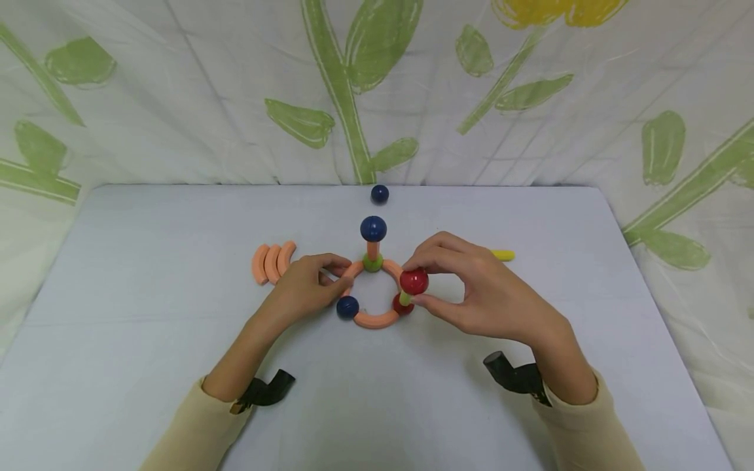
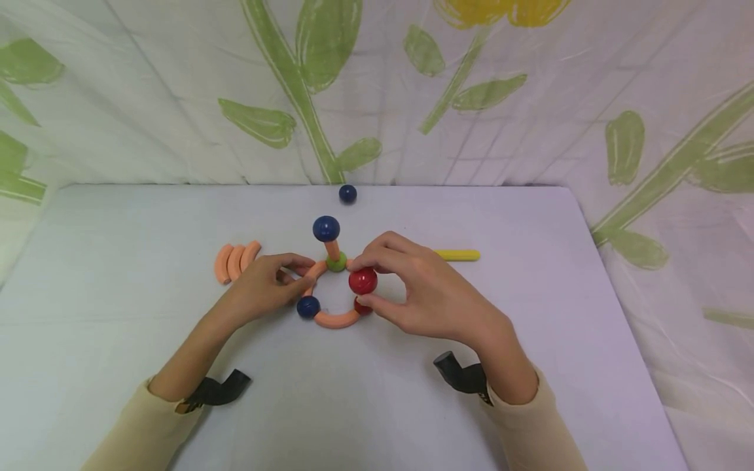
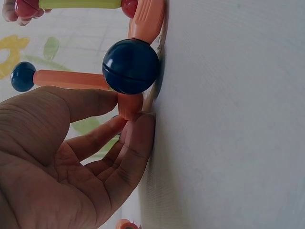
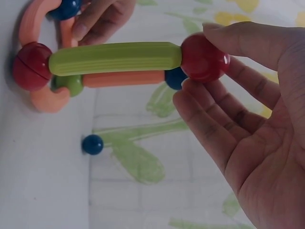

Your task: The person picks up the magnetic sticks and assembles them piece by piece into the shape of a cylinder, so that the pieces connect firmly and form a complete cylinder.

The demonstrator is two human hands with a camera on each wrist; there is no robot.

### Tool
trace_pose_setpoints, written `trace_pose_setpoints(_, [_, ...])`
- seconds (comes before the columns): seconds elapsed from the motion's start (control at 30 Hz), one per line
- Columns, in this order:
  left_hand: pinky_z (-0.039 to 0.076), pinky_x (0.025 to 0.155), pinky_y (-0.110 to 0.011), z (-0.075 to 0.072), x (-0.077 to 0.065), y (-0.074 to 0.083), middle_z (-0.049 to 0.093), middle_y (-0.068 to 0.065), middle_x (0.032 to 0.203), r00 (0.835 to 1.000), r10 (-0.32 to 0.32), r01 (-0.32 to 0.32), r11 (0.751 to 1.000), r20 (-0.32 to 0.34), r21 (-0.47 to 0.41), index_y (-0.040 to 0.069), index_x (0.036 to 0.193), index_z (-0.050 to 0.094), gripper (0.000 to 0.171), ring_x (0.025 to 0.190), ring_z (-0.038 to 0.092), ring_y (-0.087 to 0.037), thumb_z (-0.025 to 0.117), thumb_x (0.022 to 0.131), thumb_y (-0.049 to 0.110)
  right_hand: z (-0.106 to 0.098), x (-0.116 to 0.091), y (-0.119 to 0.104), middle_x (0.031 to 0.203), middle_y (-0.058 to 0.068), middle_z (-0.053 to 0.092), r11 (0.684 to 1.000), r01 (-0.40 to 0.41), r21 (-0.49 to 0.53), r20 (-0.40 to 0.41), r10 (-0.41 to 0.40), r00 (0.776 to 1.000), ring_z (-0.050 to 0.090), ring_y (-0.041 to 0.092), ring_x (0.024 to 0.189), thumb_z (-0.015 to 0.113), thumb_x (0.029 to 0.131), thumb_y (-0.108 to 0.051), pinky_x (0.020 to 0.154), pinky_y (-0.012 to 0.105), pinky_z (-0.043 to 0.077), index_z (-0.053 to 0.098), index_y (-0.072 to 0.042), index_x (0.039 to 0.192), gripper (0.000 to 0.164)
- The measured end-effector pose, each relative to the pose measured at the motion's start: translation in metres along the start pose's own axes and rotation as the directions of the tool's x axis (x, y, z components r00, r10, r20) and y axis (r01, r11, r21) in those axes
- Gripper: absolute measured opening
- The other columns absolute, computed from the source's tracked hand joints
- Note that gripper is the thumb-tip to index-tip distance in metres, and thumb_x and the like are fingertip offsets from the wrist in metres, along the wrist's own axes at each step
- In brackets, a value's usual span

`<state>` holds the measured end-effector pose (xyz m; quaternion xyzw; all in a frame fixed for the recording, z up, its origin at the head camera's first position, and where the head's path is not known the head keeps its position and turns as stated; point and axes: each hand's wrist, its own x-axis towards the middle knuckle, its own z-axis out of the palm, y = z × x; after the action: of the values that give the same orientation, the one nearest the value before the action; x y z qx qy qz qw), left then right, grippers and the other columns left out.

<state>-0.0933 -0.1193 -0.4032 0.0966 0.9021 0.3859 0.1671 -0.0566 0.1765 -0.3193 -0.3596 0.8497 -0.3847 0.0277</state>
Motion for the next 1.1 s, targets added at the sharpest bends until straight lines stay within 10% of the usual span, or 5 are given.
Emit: trace_pose_setpoints(1.1, [0.052, 0.075, -0.029, -0.0014, 0.0003, -0.0026, 0.077, -0.008, 0.12, 1.0, -0.007, 0.008, 1.0, 0.015, -0.008, 0.011, 0.132, 0.072, 0.036, 0.088, 0.069, -0.016, 0.071, 0.101, 0.029, -0.0032, -0.0013, -0.0003, 0.12, -0.013, 0.065, 1.0, 0.006, 0.01, -0.01, -0.006, 1.0, 0.066, 0.002, 0.114, 0.085, 0.091, -0.016, 0.101, 0.029, 0.057, 0.072, -0.022, 0.122, 0.034])
